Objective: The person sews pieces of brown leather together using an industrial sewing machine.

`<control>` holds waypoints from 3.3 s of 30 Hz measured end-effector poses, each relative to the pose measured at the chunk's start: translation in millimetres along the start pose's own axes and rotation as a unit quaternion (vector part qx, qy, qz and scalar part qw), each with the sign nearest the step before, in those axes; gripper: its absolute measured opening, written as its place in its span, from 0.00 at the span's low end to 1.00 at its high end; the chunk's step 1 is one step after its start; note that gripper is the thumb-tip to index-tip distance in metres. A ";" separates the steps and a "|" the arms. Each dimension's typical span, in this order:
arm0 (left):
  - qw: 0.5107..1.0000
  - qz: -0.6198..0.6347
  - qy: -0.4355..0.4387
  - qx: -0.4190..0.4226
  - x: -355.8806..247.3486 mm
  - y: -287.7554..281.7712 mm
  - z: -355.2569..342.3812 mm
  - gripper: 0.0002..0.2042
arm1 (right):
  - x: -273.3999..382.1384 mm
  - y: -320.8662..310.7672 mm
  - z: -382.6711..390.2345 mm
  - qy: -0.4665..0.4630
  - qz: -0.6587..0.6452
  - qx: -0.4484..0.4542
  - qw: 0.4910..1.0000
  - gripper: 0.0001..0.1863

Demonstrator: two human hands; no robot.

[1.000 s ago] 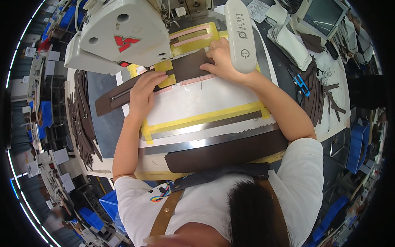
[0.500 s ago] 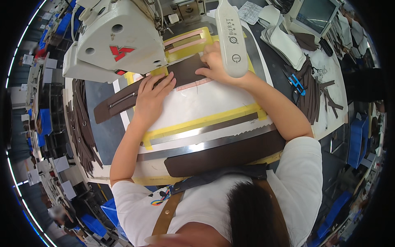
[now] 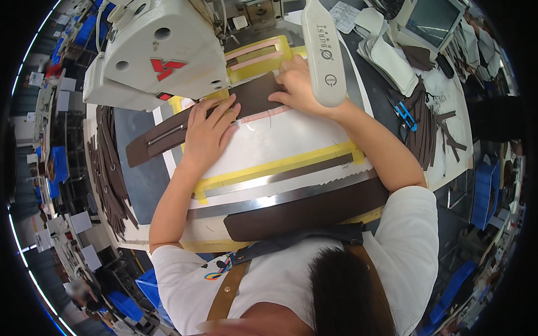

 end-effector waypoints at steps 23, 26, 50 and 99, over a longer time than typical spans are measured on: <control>0.998 0.050 0.000 -0.023 10.8 -1.4 1.8 0.17 | -4.6 -7.9 3.7 -0.007 -0.019 -0.061 0.998 0.20; 0.999 0.040 0.013 -0.023 12.2 -1.6 2.6 0.16 | -4.9 -8.0 2.7 0.001 -0.017 -0.051 0.999 0.21; 0.999 -0.022 0.011 0.032 8.6 3.1 3.5 0.20 | -1.7 -10.3 2.0 -0.005 0.020 -0.042 0.999 0.20; 0.997 -0.056 0.021 0.049 4.4 6.4 2.9 0.24 | -17.2 -6.6 6.6 0.031 -0.055 -0.013 0.998 0.19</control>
Point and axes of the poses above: each hand's wrist, its own z-axis away from the middle knuckle, its own y-axis out of the palm, x = y × z, the point moved 7 cm from there along -z, towards the middle knuckle, and after that the axes turned 13 degrees about -z, right-handed, at the moved point
